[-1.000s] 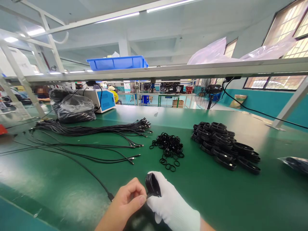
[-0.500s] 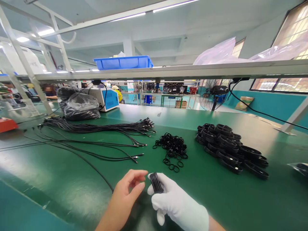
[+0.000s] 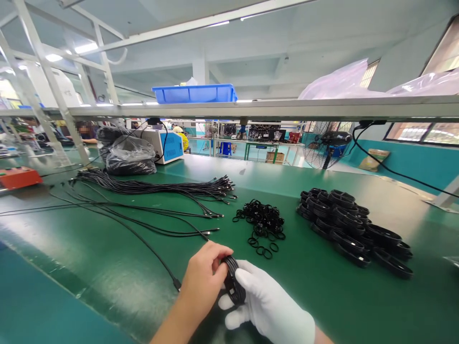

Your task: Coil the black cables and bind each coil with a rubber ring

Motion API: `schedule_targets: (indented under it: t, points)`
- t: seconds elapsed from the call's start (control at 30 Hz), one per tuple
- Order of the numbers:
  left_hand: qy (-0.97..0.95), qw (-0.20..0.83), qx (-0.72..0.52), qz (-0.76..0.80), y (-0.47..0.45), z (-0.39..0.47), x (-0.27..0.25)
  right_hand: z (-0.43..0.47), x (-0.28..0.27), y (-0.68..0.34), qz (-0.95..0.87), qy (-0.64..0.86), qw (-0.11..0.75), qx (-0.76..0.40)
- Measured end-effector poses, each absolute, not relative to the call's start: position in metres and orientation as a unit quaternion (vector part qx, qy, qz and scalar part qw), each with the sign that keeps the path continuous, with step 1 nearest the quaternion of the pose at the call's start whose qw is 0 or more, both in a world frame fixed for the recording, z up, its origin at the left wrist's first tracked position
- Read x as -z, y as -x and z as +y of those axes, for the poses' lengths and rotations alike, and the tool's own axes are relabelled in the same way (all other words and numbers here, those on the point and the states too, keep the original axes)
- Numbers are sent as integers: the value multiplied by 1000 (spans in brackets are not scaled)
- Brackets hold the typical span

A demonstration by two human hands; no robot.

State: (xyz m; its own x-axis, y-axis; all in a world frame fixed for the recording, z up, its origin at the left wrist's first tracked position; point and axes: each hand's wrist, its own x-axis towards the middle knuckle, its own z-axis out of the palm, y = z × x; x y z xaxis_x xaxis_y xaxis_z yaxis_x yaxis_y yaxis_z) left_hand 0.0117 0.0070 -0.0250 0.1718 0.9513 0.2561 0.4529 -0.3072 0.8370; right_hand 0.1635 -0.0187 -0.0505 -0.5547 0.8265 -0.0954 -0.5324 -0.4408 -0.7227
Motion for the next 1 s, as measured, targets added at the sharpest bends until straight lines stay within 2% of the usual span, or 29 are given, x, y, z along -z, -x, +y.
schedule_targets:
  t: [0.17,0.27,0.4,0.5,0.7,0.9,1.0]
  points:
    - [-655,551,-349,382,4,13,20,-17,48,-163,-210,175,355,-894]
    - [-617,622,-355,327,7,16,26,-17,49,-162,-218,201,340,-892]
    - [-613,599,-364,365,5,20,31,-19,48,-162,-304,290,400,-814]
    - [-616,579,-357,396,3,19,29,-20,43,-162,-368,331,390,-777]
    - [-578,487,-426,497,-1,1,25,-19,42,-164,-347,276,412,-796]
    - [-526,550,-434,482,-3,-12,30,-21,45,-163,-341,233,413,-812]
    - [-555,585,-394,441,-4,-13,30,-22,43,-164,-353,223,399,-817]
